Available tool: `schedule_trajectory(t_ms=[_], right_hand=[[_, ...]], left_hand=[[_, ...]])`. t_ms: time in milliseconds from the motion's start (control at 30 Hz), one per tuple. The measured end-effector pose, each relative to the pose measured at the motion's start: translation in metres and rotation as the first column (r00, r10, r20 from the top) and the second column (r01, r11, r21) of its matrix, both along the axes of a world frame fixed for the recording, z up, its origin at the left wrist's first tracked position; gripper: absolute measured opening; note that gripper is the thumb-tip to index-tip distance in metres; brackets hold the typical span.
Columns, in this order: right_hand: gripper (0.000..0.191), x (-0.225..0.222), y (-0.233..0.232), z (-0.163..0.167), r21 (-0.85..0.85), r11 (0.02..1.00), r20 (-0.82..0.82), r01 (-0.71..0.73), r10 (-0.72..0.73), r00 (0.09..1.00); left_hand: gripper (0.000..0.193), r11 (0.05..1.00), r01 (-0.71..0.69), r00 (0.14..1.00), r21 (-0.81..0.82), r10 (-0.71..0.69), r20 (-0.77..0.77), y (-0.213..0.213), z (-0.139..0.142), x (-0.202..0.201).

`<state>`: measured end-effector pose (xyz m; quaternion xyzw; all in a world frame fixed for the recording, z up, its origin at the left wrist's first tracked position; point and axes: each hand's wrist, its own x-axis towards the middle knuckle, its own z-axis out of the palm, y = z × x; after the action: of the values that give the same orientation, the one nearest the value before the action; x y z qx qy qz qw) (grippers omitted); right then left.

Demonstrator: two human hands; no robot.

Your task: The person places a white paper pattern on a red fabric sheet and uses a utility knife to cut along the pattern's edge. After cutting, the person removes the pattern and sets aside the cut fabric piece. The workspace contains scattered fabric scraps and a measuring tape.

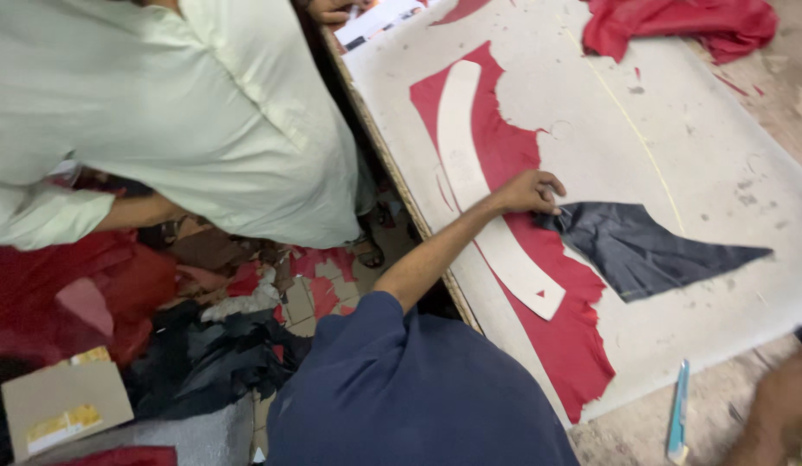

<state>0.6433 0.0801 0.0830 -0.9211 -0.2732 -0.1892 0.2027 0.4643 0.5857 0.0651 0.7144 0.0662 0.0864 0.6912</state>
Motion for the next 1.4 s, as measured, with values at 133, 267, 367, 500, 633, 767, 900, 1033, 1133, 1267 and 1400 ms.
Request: schedule_trajectory(t_ms=[133,267,367,500,633,767,900,1033,1133,1267,1400], right_hand=[[0.020,0.012,-0.016,-0.010,0.020,1.000,0.100,0.010,-0.012,0.995],[0.016,0.022,-0.027,0.005,0.009,0.999,0.104,0.041,-0.042,0.994],[0.016,0.019,-0.008,0.045,0.276,0.960,-0.015,0.055,-0.053,0.998],[0.014,-0.036,0.065,0.093,0.299,0.954,0.090,-0.020,-0.007,0.996],[0.035,-0.109,0.151,0.102,0.331,0.936,-0.300,-0.123,0.228,0.926],[0.051,-0.142,0.182,0.095,0.285,0.920,-0.624,-0.270,0.392,0.676],[0.033,-0.141,0.170,0.091,0.251,0.877,-0.421,-0.411,0.481,0.769],[0.041,-0.131,0.158,0.095,0.353,0.929,-0.553,-0.108,0.300,0.777],[0.065,-0.122,0.152,0.098,0.451,0.891,-0.547,-0.053,0.322,0.773],[0.057,-0.098,0.123,0.100,0.520,0.841,-0.391,-0.150,0.390,0.834],[0.056,-0.074,0.050,0.104,0.431,0.901,-0.116,0.036,0.016,0.993]], left_hand=[[0.054,0.989,-0.014,0.994,0.149,0.031,-0.109,-0.008,0.012,0.001],[0.062,0.893,-0.107,0.940,0.436,0.234,-0.248,-0.033,0.030,0.003],[0.061,0.864,-0.150,0.930,0.481,0.288,-0.227,-0.054,0.045,0.007],[0.050,0.826,-0.158,0.939,0.541,0.294,-0.175,-0.075,0.059,0.015],[0.030,0.873,-0.122,0.940,0.472,0.255,-0.228,-0.083,0.065,0.022],[0.028,0.820,-0.123,0.943,0.559,0.273,-0.193,-0.081,0.065,0.024],[0.036,0.838,-0.119,0.933,0.533,0.278,-0.229,-0.080,0.065,0.017],[0.045,0.828,-0.096,0.938,0.553,0.261,-0.228,-0.099,0.077,0.026],[0.038,0.853,-0.017,0.992,0.522,0.079,-0.096,-0.139,0.097,0.041],[0.025,0.790,0.145,0.909,0.596,-0.344,0.235,-0.205,0.131,0.039],[0.043,0.824,0.130,0.874,0.551,-0.358,0.328,-0.222,0.165,0.021]])
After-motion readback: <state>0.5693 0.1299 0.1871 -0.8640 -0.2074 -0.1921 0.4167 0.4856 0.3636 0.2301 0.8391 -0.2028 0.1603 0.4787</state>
